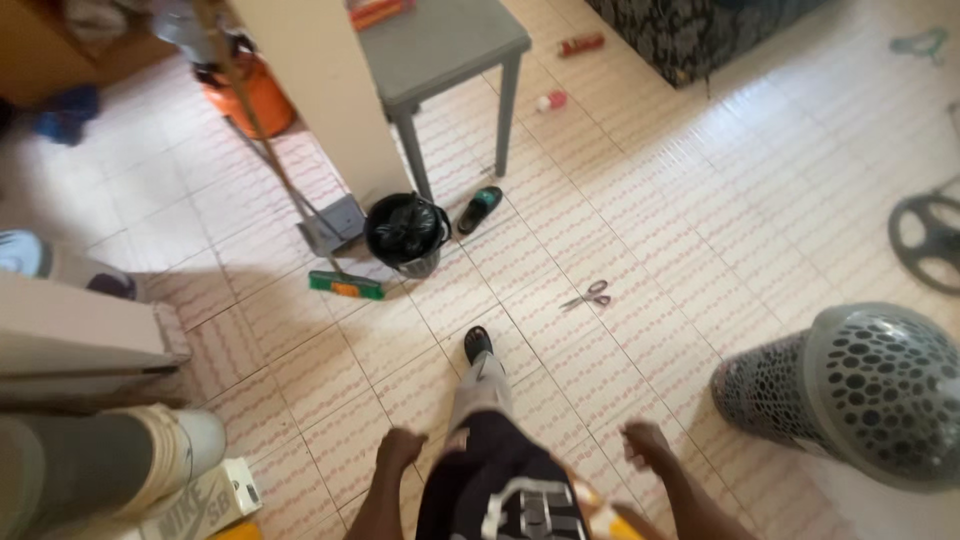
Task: The person picks up scattered slippers from the bedroom floor and places them onto a shoe rack, then picks up a hat from the bed and sets it on a small table, and finally picks up plastic bottles from the floor.
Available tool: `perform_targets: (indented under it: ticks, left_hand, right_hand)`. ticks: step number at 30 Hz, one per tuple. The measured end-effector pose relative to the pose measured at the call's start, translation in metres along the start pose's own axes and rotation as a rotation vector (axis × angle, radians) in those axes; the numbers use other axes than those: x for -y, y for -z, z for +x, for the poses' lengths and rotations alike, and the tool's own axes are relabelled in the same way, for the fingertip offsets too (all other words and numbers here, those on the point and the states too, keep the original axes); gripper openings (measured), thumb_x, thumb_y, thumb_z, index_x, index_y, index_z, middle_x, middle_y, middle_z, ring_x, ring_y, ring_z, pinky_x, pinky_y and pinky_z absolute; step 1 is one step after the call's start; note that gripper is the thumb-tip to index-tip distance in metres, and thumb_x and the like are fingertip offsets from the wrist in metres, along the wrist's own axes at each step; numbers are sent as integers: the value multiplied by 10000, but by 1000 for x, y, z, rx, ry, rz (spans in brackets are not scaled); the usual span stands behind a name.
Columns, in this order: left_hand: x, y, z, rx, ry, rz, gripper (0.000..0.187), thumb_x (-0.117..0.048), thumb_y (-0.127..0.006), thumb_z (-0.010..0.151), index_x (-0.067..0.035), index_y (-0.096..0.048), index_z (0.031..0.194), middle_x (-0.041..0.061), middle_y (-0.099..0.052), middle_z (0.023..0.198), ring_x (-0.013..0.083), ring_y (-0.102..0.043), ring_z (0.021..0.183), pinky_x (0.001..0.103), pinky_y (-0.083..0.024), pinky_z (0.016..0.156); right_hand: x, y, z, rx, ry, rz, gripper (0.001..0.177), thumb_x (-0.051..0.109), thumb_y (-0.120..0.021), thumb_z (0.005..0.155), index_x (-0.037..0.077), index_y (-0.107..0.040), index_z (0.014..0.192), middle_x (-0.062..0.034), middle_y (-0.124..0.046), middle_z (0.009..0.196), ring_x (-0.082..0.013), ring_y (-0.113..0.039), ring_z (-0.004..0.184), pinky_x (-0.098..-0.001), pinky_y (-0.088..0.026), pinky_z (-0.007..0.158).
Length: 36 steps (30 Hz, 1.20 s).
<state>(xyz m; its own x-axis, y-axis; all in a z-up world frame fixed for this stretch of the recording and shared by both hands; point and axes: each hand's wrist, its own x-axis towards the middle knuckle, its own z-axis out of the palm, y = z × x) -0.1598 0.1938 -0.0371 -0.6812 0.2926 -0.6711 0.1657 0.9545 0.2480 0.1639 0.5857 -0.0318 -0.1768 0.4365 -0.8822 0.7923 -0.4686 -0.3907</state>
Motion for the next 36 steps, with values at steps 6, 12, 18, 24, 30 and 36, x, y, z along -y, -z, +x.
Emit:
perform_targets:
  ticks: [6,12,18,24,30,36]
  left_hand:
    - [-104,85,114,84,-6,-201,482,-502,-704,843,-30,-804,869,151,-804,892,325,-762,892,450,-575,849]
    - [-214,160,248,-16,-240,-57,416,-486,-679,869,-123,-769,1051,135,-770,1085,331,-728,1022,452,-583,914]
    - [-311,188,338,46,-161,-318,298,-437,-770,817,-192,-805,982,72,-802,997,268,-742,977,422,-564,901]
    - [-387,178,416,123,-240,-661,285,-387,-788,810,-159,-795,980,82,-786,817,219,-726,695,400,-597,700]
    - [-464,162,474,-73,-38,-496,278,-405,-780,825,-182,-806,991,66,-800,1007,252,-740,958,409,-572,857]
    - [-530,93,563,11,-6,-401,238,-406,-747,861,-212,-808,985,107,-750,1090,324,-705,1049,446,-553,914]
  right_hand:
    - [166,-22,27,-63,16,-30,472,322,-725,896,155,-655,1332,-161,-749,1001,-311,-735,753,-487,-559,664]
    - [318,-51,89,92,246,107,456,265,-709,925,114,-616,1345,-111,-697,916,-220,-684,684,-337,-529,534]
    - [433,-51,177,167,223,55,451,293,-658,948,133,-602,1366,-76,-734,939,-221,-717,720,-357,-564,585]
    - [518,-31,278,294,172,38,412,324,-668,952,178,-607,1332,-98,-680,916,-229,-683,704,-364,-547,581]
    - [621,-20,330,420,54,-96,407,350,-610,992,98,-645,1311,-106,-730,964,-223,-725,714,-346,-589,579]
    - [717,-50,387,651,173,15,376,284,-592,1002,112,-607,1336,-119,-726,1038,-259,-729,836,-400,-578,698]
